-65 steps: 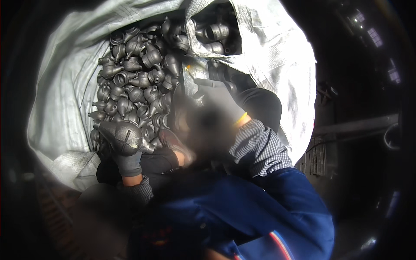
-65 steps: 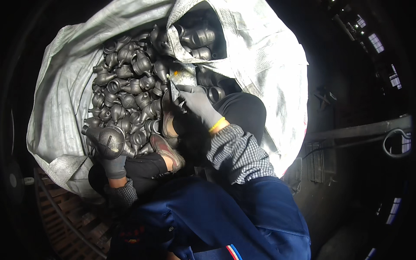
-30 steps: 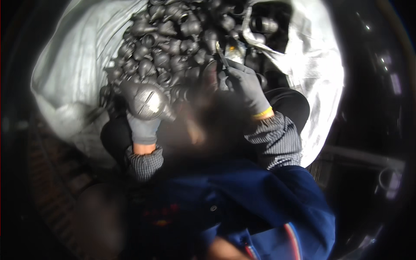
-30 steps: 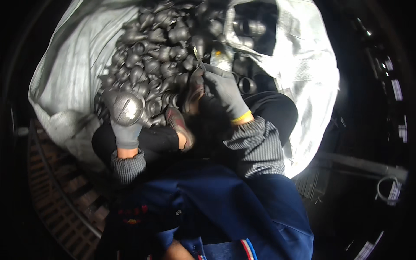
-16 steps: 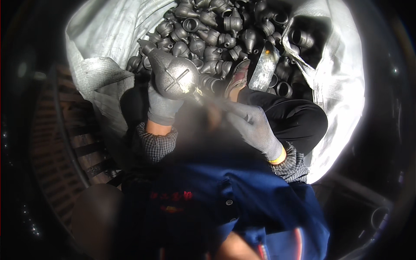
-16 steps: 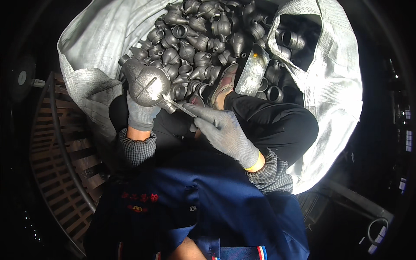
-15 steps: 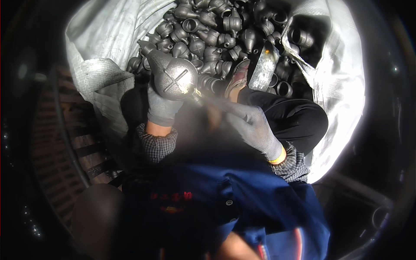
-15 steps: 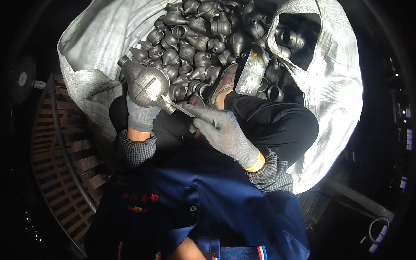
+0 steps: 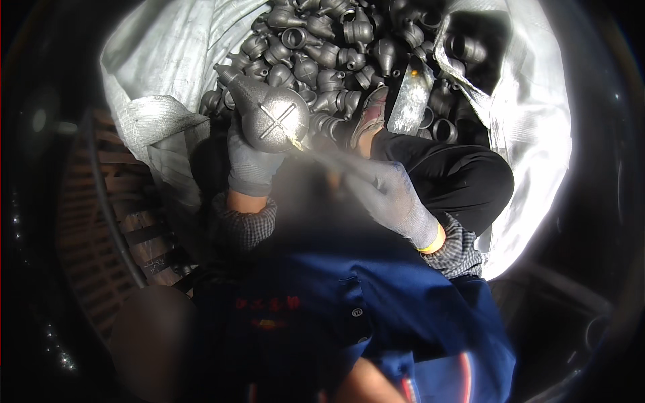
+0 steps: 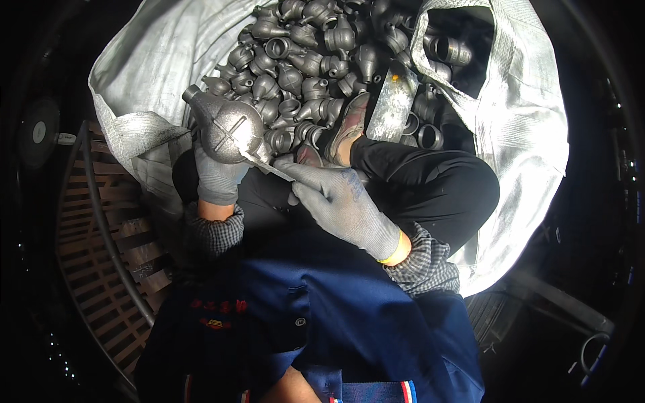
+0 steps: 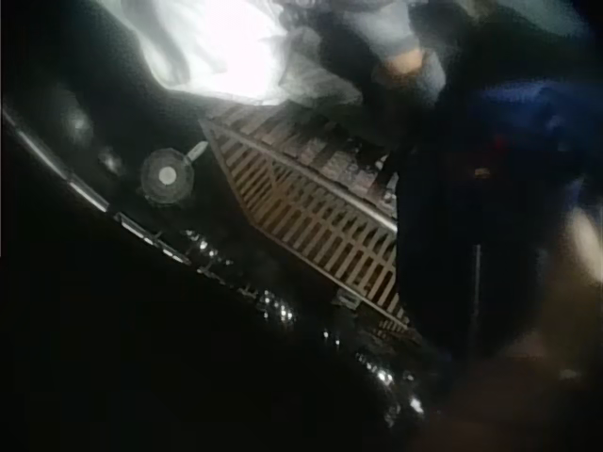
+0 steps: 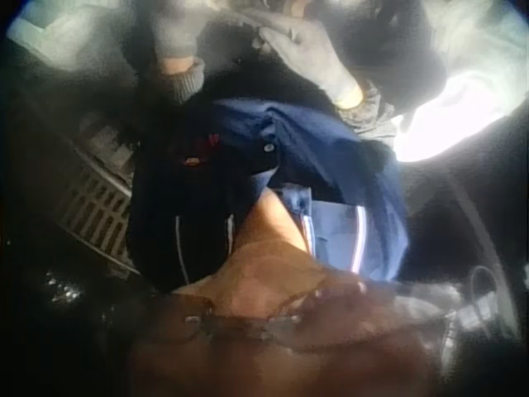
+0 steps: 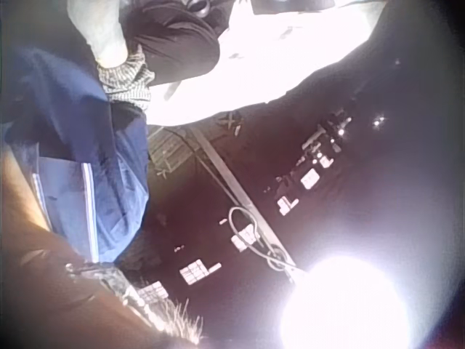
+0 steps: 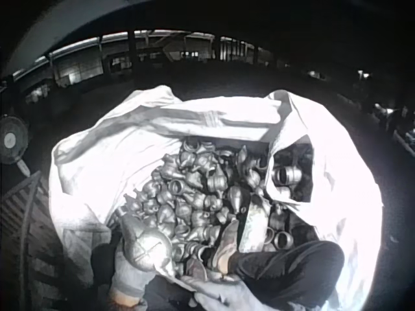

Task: Inspecting and cleaning small metal castings from a bulk bag using a hand tool.

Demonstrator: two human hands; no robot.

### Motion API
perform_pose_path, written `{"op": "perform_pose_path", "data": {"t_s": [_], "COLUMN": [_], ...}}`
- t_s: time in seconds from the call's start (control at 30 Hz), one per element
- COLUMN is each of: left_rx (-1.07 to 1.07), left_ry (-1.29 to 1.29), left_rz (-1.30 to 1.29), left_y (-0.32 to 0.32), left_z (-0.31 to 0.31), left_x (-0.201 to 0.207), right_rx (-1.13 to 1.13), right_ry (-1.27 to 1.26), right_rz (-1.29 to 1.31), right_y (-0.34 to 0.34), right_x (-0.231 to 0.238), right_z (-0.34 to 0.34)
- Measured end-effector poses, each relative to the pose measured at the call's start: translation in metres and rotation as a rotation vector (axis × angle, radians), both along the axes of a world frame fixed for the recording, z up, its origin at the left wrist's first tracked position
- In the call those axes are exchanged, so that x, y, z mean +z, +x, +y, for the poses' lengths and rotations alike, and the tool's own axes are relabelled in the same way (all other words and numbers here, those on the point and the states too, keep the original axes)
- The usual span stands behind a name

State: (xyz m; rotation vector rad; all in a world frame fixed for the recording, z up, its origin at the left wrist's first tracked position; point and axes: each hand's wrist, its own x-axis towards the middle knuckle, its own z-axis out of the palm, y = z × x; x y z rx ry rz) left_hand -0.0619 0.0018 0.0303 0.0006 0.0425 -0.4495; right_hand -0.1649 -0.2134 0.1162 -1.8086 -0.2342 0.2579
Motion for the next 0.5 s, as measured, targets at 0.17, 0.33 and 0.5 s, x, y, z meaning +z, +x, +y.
{"op": "perform_pose_path", "data": {"t_s": [0.17, 0.33, 0.5], "left_rx": [-0.017, 0.091, 0.360], "left_ry": [0.074, 0.320, 1.223], "left_rz": [-0.143, -0.147, -0.467], "left_y": [-0.002, 0.000, 0.002], "left_z": [0.000, 0.002, -0.002], "left_x": [0.002, -0.008, -0.011], "right_rx": [-0.024, -0.009, -0.004], "right_ry": [0.010, 0.013, 0.005], "right_rz": [-0.061, -0.022, 0.002], "right_y": [0.000, -0.001, -0.001], "right_x": [-0.008, -0.006, -0.006], "right_z": [0.003, 0.004, 0.001]}}
